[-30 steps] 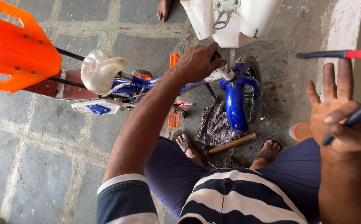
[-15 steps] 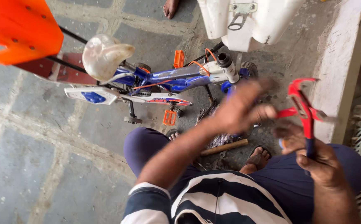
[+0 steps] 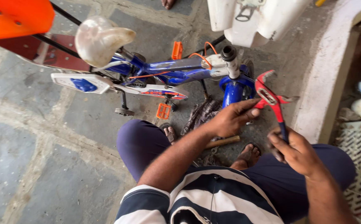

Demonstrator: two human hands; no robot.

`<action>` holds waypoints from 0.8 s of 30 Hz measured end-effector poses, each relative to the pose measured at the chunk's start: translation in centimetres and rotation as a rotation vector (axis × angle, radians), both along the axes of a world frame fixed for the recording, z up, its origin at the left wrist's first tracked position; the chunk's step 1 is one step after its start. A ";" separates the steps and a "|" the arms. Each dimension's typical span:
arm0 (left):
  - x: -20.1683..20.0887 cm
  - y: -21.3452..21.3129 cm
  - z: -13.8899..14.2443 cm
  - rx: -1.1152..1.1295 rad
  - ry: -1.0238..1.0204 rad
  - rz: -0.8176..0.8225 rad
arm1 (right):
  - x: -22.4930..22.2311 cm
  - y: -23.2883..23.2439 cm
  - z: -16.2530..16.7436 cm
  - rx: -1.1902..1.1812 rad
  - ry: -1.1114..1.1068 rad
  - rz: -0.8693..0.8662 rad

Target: The person uses a wrench and pliers to loosen and tighten bolts on the front fork and handlebar stem of a blue bicycle. They repeatedly adjust the front basket and wipe the fork area with a cloth while seated on the floor.

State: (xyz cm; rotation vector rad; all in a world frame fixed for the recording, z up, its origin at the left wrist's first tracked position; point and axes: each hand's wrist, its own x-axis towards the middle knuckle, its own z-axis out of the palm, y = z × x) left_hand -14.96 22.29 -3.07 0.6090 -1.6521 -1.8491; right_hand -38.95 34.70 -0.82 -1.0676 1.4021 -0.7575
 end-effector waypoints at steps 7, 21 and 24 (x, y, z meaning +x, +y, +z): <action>2.0 -1.1 0.4 -0.033 -0.131 -0.113 | 1.1 -0.8 -0.6 0.076 -0.029 0.064; 2.7 -2.9 -5.4 -0.038 -0.390 0.745 | 4.3 -8.0 -2.2 -0.209 -0.030 -0.005; 2.8 -3.4 -8.5 -0.071 -0.665 0.724 | 1.8 -13.1 1.1 -0.489 0.945 0.185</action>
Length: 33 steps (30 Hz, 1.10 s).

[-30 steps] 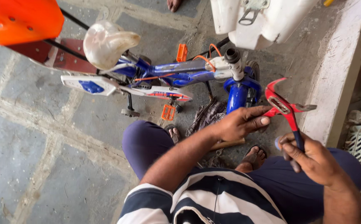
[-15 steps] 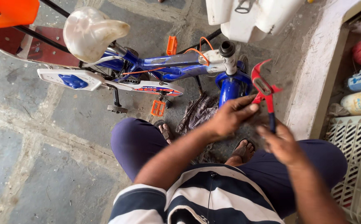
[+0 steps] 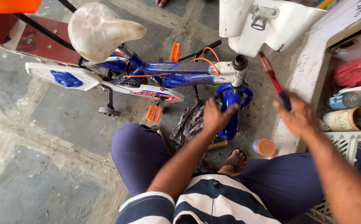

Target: The person uses a wrench and pliers to loosen and tighten bolts on the front fork and handlebar stem of a blue bicycle. They repeatedly adjust the front basket and wipe the fork area with a cloth while seated on the floor.

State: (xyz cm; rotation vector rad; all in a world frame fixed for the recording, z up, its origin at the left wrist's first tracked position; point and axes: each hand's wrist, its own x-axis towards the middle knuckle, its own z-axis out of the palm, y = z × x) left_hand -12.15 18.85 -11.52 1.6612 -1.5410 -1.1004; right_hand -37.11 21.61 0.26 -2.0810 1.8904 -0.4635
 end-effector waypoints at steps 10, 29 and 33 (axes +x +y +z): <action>-0.4 -1.3 -3.0 0.151 0.085 -0.148 | 2.0 -8.2 7.8 -0.245 1.102 0.293; -0.7 -1.7 -3.9 0.126 0.187 -0.133 | 8.8 -3.1 9.3 -0.005 1.201 0.156; -0.7 -1.0 -3.8 0.086 0.180 -0.115 | 1.3 -8.1 8.4 -0.326 1.123 0.436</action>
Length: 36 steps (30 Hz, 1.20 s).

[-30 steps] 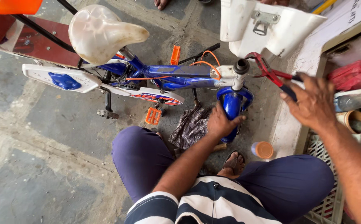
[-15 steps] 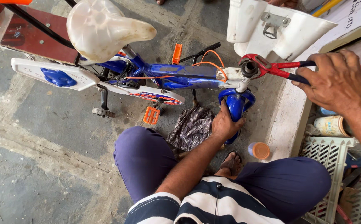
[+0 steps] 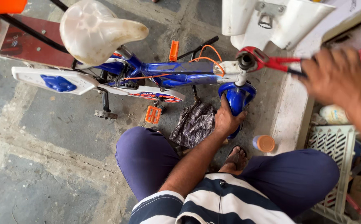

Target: The person uses a wrench and pliers to loosen and tighten bolts on the front fork and handlebar stem of a blue bicycle. They repeatedly adjust the front basket and wipe the fork area with a cloth while seated on the floor.

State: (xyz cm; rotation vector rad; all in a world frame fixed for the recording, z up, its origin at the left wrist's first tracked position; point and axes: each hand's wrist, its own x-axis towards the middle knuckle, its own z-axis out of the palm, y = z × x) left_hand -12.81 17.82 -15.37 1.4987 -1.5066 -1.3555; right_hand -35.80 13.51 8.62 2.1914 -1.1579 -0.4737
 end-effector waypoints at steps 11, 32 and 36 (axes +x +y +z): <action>0.4 -0.5 0.1 -0.005 -0.006 -0.012 | 7.8 3.5 3.2 0.065 0.106 -0.316; 0.0 -0.5 -0.1 0.023 -0.028 -0.030 | 3.3 -3.1 3.1 0.059 0.082 -0.261; 0.0 -1.5 -0.3 0.009 -0.027 -0.022 | 5.4 2.0 2.2 0.170 0.060 -0.652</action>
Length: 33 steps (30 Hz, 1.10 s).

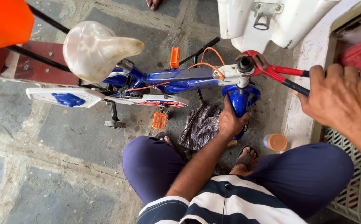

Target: The person uses a wrench and pliers to loosen and tighten bolts on the front fork and handlebar stem of a blue bicycle. They repeatedly adjust the front basket and wipe the fork area with a cloth while seated on the floor.

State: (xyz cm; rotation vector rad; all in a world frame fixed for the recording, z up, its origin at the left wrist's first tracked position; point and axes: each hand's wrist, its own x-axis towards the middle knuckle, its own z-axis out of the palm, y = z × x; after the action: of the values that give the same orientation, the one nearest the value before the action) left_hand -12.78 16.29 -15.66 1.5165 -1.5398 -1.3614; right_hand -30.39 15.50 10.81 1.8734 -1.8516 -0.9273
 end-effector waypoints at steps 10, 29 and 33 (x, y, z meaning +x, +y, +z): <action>-0.1 0.8 0.4 -0.014 0.012 0.019 | -4.7 -3.9 -1.6 -0.087 -0.059 0.306; -0.2 0.4 0.6 0.047 -0.006 -0.025 | -1.7 0.6 -1.4 -0.148 -0.003 0.248; -0.3 1.3 0.4 0.008 -0.011 -0.014 | -6.3 -5.3 -1.3 -0.191 -0.005 0.551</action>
State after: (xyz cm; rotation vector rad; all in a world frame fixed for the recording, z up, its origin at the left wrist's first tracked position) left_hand -13.06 17.61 -15.27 1.5228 -1.5557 -1.3714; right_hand -36.70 10.21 9.55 2.0929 -1.2568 -0.5347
